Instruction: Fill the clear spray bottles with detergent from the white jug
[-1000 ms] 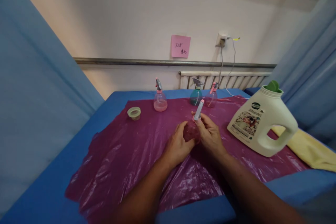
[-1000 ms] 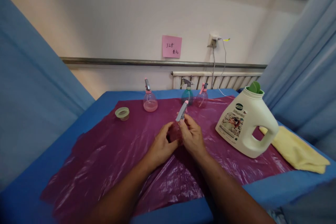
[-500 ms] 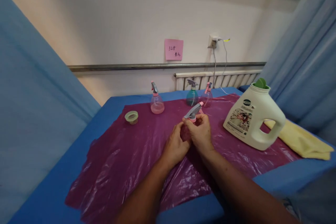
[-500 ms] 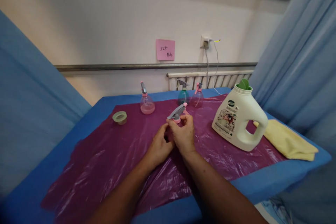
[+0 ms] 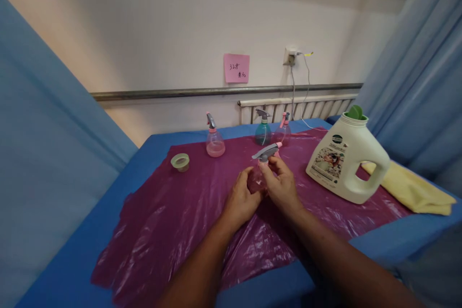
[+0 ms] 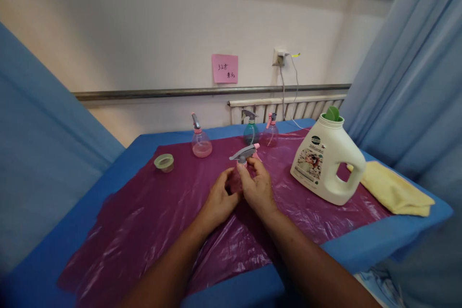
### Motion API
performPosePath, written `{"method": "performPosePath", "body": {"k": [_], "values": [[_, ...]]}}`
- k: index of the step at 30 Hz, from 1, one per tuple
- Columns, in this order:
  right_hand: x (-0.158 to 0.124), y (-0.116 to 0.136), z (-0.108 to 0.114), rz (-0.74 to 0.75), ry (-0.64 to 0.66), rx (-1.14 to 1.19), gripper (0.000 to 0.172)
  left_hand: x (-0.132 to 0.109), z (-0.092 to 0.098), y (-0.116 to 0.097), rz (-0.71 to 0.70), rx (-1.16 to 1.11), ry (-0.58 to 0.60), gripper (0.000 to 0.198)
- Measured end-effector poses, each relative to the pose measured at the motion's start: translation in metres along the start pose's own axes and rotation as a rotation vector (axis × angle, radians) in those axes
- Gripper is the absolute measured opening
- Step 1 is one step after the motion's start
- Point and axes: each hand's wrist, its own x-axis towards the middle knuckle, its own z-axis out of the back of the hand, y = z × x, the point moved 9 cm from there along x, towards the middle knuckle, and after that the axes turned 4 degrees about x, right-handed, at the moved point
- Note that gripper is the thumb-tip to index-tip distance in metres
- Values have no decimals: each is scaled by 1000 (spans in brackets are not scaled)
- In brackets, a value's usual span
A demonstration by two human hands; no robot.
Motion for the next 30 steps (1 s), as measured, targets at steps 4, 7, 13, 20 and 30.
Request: {"method": "performPosePath", "body": {"k": [4,7,13,20,30], "values": [[0,-18,0,-31,-125,11,40,0,1,-7,-22,-1,22,69],[-3,-17,-1,-34,-133,5,43,0,2,-10,-27,11,26,69],[-6,2,-3,-12,23,-3,32,0,2,-5,9,32,14,71],[-5,-10,-6,-35,-9,-42,41,2,1,-2,-15,-43,28,69],[-33,11,92,-28,42,-246,52,2,5,-4,74,56,-9,73]]}}
